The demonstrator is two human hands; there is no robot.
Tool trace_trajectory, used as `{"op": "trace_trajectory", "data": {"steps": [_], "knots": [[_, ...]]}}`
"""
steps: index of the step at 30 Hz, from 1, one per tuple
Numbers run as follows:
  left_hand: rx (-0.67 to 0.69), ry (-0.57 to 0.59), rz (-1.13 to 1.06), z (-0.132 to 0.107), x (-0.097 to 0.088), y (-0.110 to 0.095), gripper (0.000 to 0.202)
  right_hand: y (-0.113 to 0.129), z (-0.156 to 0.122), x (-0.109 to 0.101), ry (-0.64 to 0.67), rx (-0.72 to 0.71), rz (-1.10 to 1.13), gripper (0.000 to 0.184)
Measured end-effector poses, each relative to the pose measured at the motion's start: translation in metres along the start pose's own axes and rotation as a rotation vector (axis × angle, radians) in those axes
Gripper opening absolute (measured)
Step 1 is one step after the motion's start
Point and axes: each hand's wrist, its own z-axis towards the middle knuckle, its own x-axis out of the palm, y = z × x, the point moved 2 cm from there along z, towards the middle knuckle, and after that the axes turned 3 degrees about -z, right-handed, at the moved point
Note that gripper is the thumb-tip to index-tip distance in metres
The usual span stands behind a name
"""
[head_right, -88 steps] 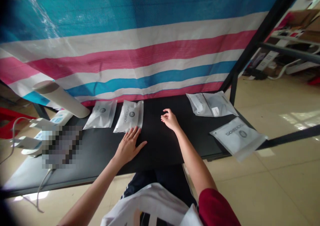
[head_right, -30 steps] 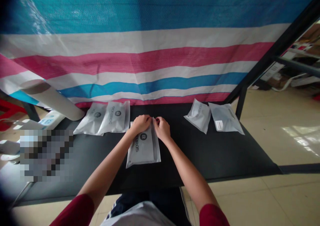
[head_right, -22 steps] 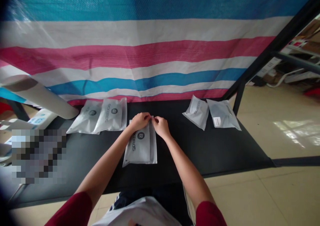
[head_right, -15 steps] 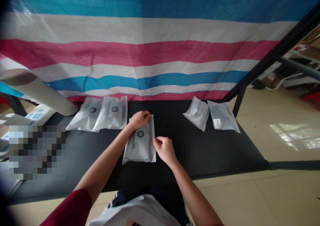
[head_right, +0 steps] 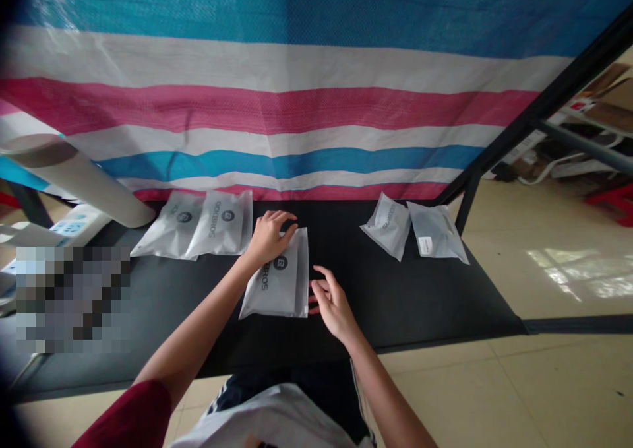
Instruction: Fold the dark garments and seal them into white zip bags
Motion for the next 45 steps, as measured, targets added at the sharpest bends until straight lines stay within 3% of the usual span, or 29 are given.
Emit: {"op": "trace_trajectory", "data": {"steps": [2,5,7,11,14,20,23,31,35,39,42,45], "knots": [[-0.015,-0.045,0.021,-0.026,-0.003,-0.004,0.034,0.005,0.02,-0.002,0.049,-0.032,-0.048,0.045],[-0.057,-0.008,0.014,-0.064,0.002,-0.002,0.049,0.014,0.052,0.001,0.17,-0.038,-0.138,0.032],[-0.081,0.015,-0.051,-0.077,0.009,0.006,0.055,0.02,0.073,0.004,0.225,-0.034,-0.156,0.026],[-0.12,0.028,-0.184,-0.07,0.022,0.026,0.054,0.034,0.11,0.003,0.145,-0.06,-0.139,0.015],[-0.111,0.074,-0.16,-0.056,0.028,0.032,0.059,0.037,0.126,-0.004,0.062,-0.09,-0.182,0.01],[-0.057,0.105,0.03,-0.055,0.039,0.031,0.066,0.027,0.119,-0.033,0.108,-0.12,-0.249,0.031],[0.0,0.099,0.135,-0.059,0.043,0.03,0.069,0.024,0.114,-0.042,0.111,-0.119,-0.311,0.031],[0.052,0.142,0.257,-0.057,0.045,0.029,0.071,0.024,0.117,-0.044,0.078,-0.099,-0.287,0.021],[0.058,0.15,0.25,-0.057,0.043,0.028,0.067,0.029,0.112,-0.045,0.082,-0.082,-0.292,0.029],[0.05,0.147,0.24,-0.057,0.043,0.027,0.065,0.032,0.11,-0.041,0.117,-0.182,-0.436,0.035],[0.04,0.152,0.234,-0.057,0.042,0.026,0.066,0.033,0.111,-0.039,0.036,-0.215,-0.571,0.03],[0.024,0.158,0.23,-0.057,0.041,0.025,0.067,0.036,0.11,-0.045,-0.004,-0.215,-0.533,0.027]]}}
